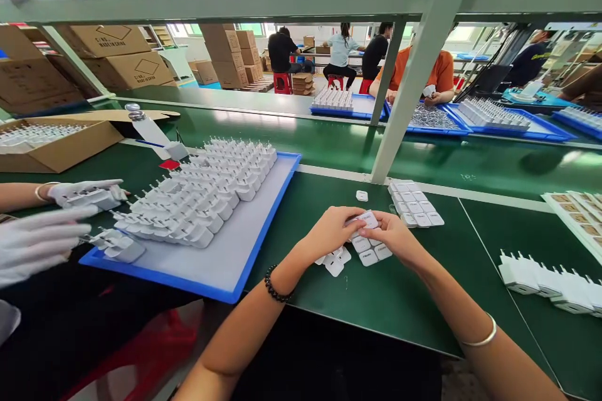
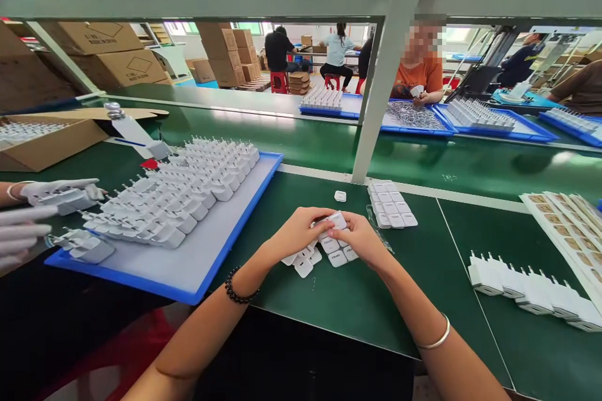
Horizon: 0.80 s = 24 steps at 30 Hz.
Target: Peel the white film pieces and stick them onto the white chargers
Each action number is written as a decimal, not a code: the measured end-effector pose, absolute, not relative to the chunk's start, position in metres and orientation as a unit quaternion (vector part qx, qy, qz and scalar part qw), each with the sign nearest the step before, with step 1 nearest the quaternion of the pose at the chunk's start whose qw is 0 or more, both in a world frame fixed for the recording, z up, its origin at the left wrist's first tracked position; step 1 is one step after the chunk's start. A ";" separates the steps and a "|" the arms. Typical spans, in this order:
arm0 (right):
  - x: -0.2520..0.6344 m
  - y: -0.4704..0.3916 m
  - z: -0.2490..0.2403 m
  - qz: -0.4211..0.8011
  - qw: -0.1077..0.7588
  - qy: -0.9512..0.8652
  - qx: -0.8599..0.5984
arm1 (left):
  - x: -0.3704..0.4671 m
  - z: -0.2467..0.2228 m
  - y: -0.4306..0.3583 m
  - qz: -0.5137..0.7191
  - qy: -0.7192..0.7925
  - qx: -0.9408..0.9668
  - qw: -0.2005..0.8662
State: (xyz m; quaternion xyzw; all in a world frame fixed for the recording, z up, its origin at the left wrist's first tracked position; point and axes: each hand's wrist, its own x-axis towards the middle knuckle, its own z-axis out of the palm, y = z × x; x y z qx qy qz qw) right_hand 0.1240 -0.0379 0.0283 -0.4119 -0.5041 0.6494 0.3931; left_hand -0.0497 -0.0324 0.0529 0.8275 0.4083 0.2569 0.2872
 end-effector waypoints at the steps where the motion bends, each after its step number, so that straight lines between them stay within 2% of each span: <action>1: 0.124 -0.038 0.030 0.660 0.388 -0.506 -0.398 | -0.052 0.052 -0.032 0.266 0.407 0.820 0.302; 6: 0.124 -0.038 0.034 0.690 0.385 -0.492 -0.366 | -0.056 0.052 -0.030 0.328 0.419 0.773 0.345; 9: 0.123 -0.037 0.032 0.687 0.399 -0.459 -0.397 | -0.054 0.051 -0.032 0.345 0.440 0.773 0.302; 16: 0.121 -0.038 0.030 0.684 0.414 -0.440 -0.408 | -0.051 0.052 -0.035 0.203 0.451 0.852 0.174; 24: 0.120 -0.041 0.035 0.710 0.382 -0.444 -0.390 | -0.050 0.059 -0.034 0.115 0.407 0.897 0.132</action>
